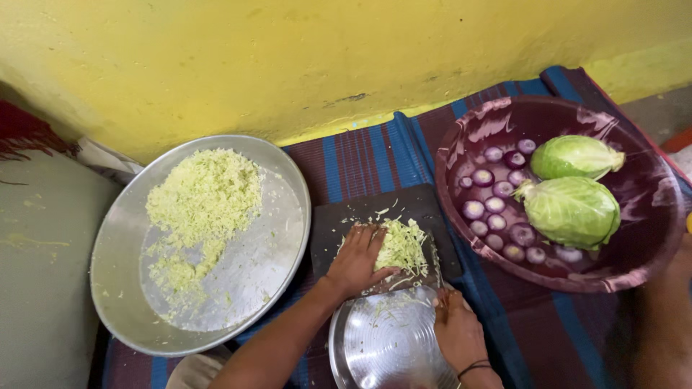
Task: The person chops cabbage on a board using a knife, moving the chopped pieces into a separate metal plate and a small bowl.
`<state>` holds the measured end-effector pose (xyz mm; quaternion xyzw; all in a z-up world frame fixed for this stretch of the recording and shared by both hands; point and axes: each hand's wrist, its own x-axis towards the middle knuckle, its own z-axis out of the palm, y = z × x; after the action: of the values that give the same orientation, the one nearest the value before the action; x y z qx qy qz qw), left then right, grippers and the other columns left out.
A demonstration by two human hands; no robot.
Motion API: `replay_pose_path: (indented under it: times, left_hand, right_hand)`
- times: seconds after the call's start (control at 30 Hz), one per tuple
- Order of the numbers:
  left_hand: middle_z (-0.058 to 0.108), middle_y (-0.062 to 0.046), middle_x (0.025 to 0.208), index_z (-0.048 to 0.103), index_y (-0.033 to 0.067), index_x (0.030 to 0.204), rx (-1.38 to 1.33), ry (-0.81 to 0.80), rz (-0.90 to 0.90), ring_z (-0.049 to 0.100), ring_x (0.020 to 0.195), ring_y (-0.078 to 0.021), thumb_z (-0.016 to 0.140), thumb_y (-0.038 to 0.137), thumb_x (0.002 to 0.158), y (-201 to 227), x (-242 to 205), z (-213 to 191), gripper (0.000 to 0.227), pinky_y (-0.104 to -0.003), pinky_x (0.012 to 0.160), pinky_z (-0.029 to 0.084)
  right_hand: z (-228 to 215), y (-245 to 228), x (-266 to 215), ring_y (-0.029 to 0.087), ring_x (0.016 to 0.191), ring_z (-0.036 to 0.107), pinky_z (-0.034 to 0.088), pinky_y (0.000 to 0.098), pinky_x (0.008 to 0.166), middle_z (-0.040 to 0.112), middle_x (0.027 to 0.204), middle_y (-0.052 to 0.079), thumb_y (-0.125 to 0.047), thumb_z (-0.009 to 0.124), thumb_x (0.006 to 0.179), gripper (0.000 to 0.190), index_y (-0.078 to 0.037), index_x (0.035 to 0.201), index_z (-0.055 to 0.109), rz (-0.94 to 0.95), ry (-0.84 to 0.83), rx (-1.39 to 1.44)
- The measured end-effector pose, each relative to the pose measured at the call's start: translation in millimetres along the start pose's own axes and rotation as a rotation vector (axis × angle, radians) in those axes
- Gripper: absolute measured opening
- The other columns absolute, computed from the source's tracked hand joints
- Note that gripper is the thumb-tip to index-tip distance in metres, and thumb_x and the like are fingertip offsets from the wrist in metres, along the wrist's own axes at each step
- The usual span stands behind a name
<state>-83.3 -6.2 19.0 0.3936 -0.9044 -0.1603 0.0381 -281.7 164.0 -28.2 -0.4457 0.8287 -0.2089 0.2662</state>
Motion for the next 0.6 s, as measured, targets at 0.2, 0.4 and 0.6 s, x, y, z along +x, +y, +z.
replay_pose_path:
  times: [0.2, 0.4, 0.6]
  left_hand:
    - [0.012, -0.031, 0.162, 0.007, -0.0051, 0.158, 0.072, -0.08, 0.017, 0.01, 0.153, -0.0427, 0.044, 0.067, 0.095, 4.3, -11.9, -5.8, 0.103, -0.055, 0.123, 0.002]
    - [0.018, -0.03, 0.165, 0.018, -0.0042, 0.16, 0.15, 0.241, -0.007, 0.014, 0.153, -0.0466, 0.038, 0.037, 0.105, 16.7, -27.0, 38.1, 0.071, -0.057, 0.123, 0.006]
    - [0.027, -0.027, 0.164, 0.03, -0.0023, 0.159, 0.078, 0.293, 0.053, 0.02, 0.153, -0.0463, 0.042, 0.03, 0.103, 15.9, -36.9, 44.7, 0.066, -0.059, 0.124, 0.009]
  right_hand:
    - [-6.6, -59.3, -6.7, 0.044, 0.094, 0.071, 0.055, 0.0549, 0.086, 0.074, 0.096, 0.025, -0.032, 0.054, 0.1, 0.029, -0.011, 0.12, 0.053, 0.025, -0.09, -0.146]
    - [15.3, -91.5, -10.0, 0.043, 0.098, 0.071, 0.054, 0.0549, 0.087, 0.073, 0.099, 0.024, -0.022, 0.049, 0.098, 0.025, -0.01, 0.12, 0.054, -0.048, -0.185, -0.163]
    - [36.7, -71.3, 9.1, 0.043, 0.104, 0.069, 0.054, 0.0533, 0.092, 0.071, 0.108, 0.026, -0.021, 0.046, 0.102, 0.027, -0.009, 0.124, 0.053, -0.023, -0.281, -0.191]
